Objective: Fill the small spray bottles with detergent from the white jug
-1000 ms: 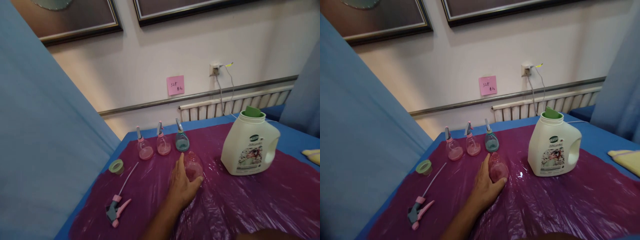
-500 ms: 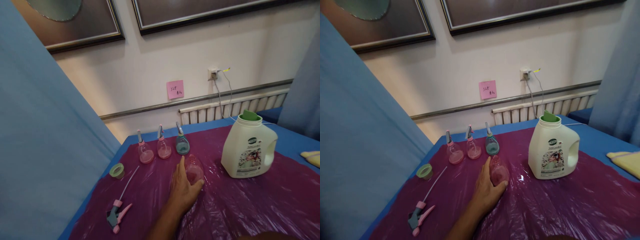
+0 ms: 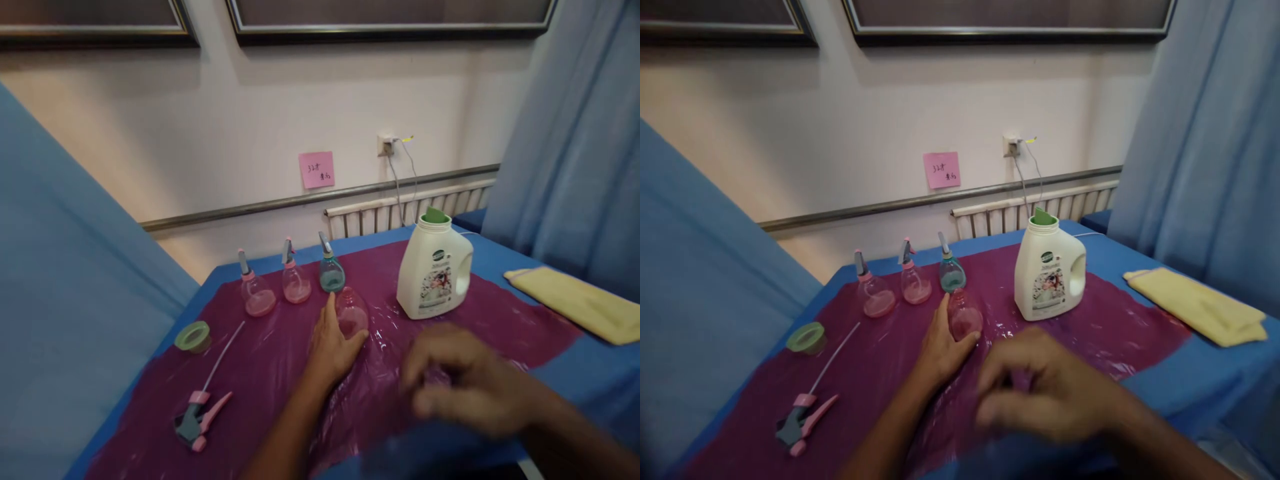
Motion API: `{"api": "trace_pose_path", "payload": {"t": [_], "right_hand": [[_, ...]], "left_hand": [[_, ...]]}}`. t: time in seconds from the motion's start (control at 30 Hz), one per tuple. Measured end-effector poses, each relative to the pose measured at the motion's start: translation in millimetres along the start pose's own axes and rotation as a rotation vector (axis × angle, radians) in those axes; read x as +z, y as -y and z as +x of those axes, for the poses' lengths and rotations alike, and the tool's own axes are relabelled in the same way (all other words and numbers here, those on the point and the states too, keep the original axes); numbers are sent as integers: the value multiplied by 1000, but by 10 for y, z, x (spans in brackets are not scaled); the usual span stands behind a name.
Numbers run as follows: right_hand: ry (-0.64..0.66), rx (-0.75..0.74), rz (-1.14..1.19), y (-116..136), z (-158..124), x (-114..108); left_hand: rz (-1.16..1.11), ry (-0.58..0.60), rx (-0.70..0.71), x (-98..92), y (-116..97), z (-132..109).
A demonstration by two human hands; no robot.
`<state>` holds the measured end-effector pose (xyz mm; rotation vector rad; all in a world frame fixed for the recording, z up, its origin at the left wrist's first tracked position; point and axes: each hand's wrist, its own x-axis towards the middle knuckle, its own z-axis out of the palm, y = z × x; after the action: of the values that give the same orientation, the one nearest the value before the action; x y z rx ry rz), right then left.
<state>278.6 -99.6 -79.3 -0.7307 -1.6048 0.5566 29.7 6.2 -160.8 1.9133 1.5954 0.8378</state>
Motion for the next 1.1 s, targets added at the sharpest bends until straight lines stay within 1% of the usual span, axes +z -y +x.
{"api": "trace_pose_path", "payload": {"t": [0.03,0.07,0.1,0.13,0.17,0.2,0.23,0.3,0.37,0.4,0.47,0.53,0.6,0.67,0.73,0.9,1.1], "right_hand": [[-16,55,-34,-69,12,-103],[-96,117,-82,-167,37,-226],[-243,168,-138,-296,74,-366],[-462,221,-207,-453,120,-515],[-640,216,-253,-632,172,-666],[-762,191,-270,-826,224,-809],[-792,196,-286,-1025,273,-933],[-752,219,-299,-1404,343,-1101],[-681,252,-246,-1712,365,-1155],[-673,267,-228,-1833,356,-1150],[-702,328,-250,-2013,309,-1115],[-736,445,-337,-2129,239,-1091],[-715,565,-423,-2203,172,-1099],[-667,622,-452,-2249,123,-1129],[-648,620,-450,-2273,97,-1157],[-651,570,-447,-2250,77,-1171],[-661,544,-450,-2231,25,-1226]], "left_hand": [[14,-5,8,8,2,11],[29,-4,16,14,3,21],[40,-2,25,20,4,29],[47,1,34,25,4,36],[52,4,39,28,4,41],[54,5,42,29,4,44],[56,4,43,30,5,46],[61,-1,48,30,11,47],[54,-12,64,30,20,46],[48,-17,71,30,25,46],[39,-21,74,30,30,45],[36,-19,68,28,28,46],[39,-17,60,26,24,48],[44,-9,56,24,26,50],[46,2,61,24,34,45],[18,5,62,26,54,16],[52,4,31,-15,10,-8]]}}
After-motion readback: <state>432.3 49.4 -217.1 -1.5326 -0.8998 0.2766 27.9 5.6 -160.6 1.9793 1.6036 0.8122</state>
